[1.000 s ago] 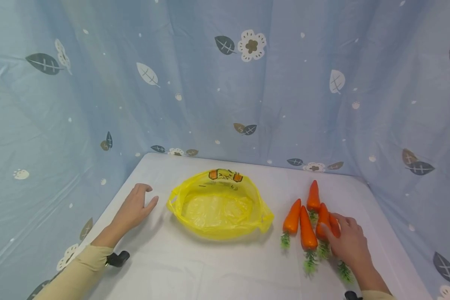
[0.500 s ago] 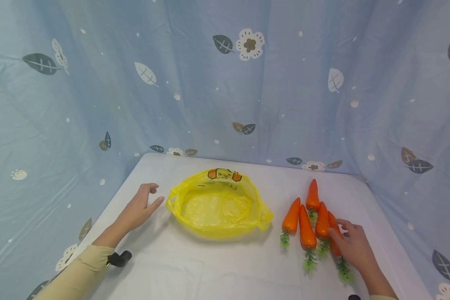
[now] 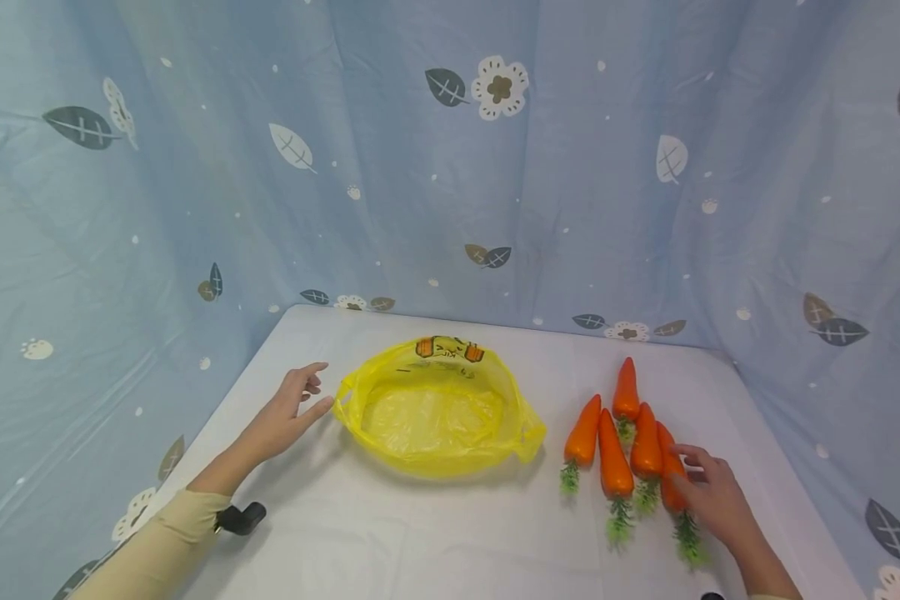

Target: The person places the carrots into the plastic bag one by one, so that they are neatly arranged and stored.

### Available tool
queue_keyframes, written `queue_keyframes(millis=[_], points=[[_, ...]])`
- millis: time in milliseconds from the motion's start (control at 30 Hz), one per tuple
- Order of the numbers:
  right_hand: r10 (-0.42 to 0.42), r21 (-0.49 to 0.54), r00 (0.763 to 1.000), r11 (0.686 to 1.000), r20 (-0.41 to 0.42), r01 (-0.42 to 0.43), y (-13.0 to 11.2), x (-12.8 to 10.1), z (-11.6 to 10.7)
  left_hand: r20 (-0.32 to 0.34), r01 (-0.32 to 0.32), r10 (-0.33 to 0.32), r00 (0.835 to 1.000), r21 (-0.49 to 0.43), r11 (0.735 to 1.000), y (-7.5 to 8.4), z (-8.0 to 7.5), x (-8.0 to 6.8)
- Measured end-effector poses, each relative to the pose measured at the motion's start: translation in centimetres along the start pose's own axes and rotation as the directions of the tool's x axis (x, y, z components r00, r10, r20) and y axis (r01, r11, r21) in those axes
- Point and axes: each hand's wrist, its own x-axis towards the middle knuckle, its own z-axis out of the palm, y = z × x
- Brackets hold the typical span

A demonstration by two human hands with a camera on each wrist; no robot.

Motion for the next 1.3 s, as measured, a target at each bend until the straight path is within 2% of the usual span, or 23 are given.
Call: queue_keyframes(millis=[133,300,600,1000,1100,1300], points=[[0.016,0.019,0.999,1.000,0.040,-0.017,0.4,0.4,-0.1,0.038,0.025,-0.024,0.999,-0.033,0.999,0.3,0.1,0.0],[0.005,0.021,0.997,1.000,0.077,-0.006,1.2,0.9,0.0,0.087,0.029,-0.023,0.996,-0.073,0.997,0.5,0.3,-0.2],[-0.053,0.016,0.996,0.998,0.065,0.052,1.3,0.7,0.0,0.146,0.025,-0.005,0.989,-0.136,0.990,0.9,0.4,0.2],[-0.003,-0.008,0.997,1.000,0.073,0.004,0.7,0.3,0.2,0.182,0.044,-0.025,0.983,-0.102,0.994,1.8,1.2,1.0],[0.022,0.006,0.996,1.000,0.087,-0.022,0.5,0.1,0.2,0.185,0.046,-0.027,0.982,-0.101,0.994,2.0,1.4,1.2],[0.064,0.045,0.992,0.997,0.108,-0.070,0.4,0.0,0.2,0.196,0.025,-0.017,0.980,-0.041,0.999,2.2,1.9,1.4]])
